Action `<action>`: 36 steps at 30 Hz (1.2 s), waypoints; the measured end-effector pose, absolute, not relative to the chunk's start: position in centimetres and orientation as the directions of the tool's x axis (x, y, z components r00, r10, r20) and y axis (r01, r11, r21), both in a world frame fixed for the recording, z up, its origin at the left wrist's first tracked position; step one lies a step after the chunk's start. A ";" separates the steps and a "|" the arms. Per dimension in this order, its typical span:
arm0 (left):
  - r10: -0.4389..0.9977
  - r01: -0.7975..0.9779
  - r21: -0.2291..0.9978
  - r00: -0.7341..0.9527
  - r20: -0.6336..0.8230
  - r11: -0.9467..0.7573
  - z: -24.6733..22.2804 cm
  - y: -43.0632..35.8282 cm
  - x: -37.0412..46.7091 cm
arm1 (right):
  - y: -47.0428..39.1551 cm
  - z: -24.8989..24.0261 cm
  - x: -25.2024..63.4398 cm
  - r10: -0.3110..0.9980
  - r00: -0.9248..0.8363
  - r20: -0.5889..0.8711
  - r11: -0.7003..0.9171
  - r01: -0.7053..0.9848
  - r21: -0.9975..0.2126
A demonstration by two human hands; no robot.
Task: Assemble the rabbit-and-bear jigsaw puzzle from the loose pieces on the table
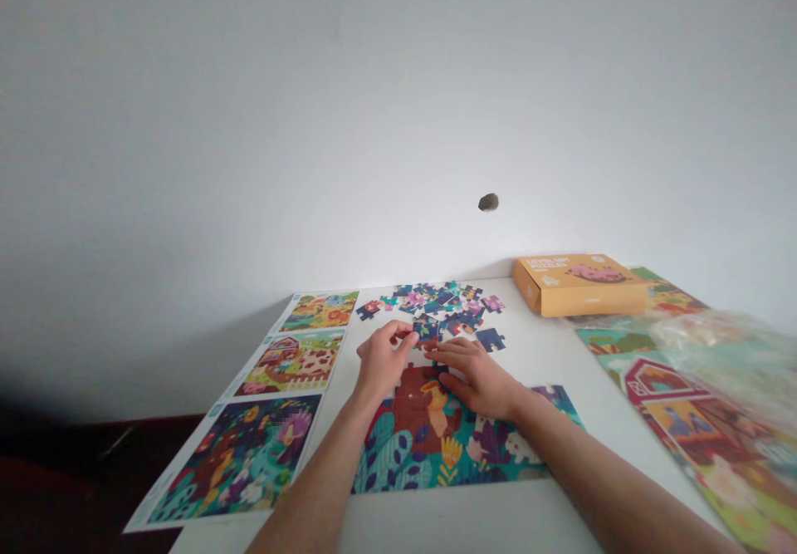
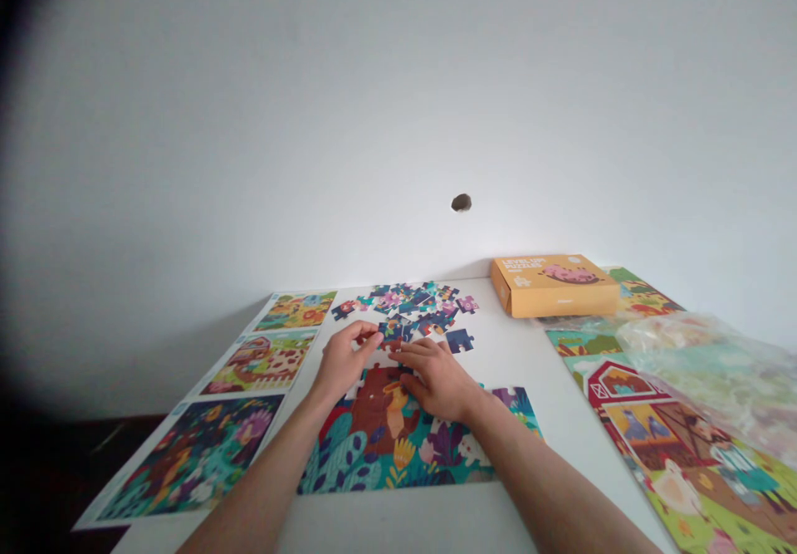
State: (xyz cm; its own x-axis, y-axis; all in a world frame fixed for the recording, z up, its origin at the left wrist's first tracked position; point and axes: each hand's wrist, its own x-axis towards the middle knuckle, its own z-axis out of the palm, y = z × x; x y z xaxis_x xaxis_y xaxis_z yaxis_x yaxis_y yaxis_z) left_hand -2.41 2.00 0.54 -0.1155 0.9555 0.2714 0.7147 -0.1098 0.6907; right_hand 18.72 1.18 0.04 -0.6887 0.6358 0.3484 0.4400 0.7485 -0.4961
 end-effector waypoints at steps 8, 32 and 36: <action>0.979 0.814 0.581 -0.099 0.178 -0.023 1.6 3.3 -5.9 | 0.9 0.4 18.6 0.609 -0.733 0.303 0.770 0.454 -0.449; 0.954 0.986 0.166 -0.060 0.295 0.011 -1.3 3.0 -7.8 | 1.0 -0.1 18.3 0.635 -0.706 0.314 0.761 0.501 -0.413; 0.951 0.981 0.177 0.020 0.308 -0.078 -1.1 2.4 -6.8 | 1.2 -0.3 18.4 0.648 -0.693 0.316 0.751 0.513 -0.415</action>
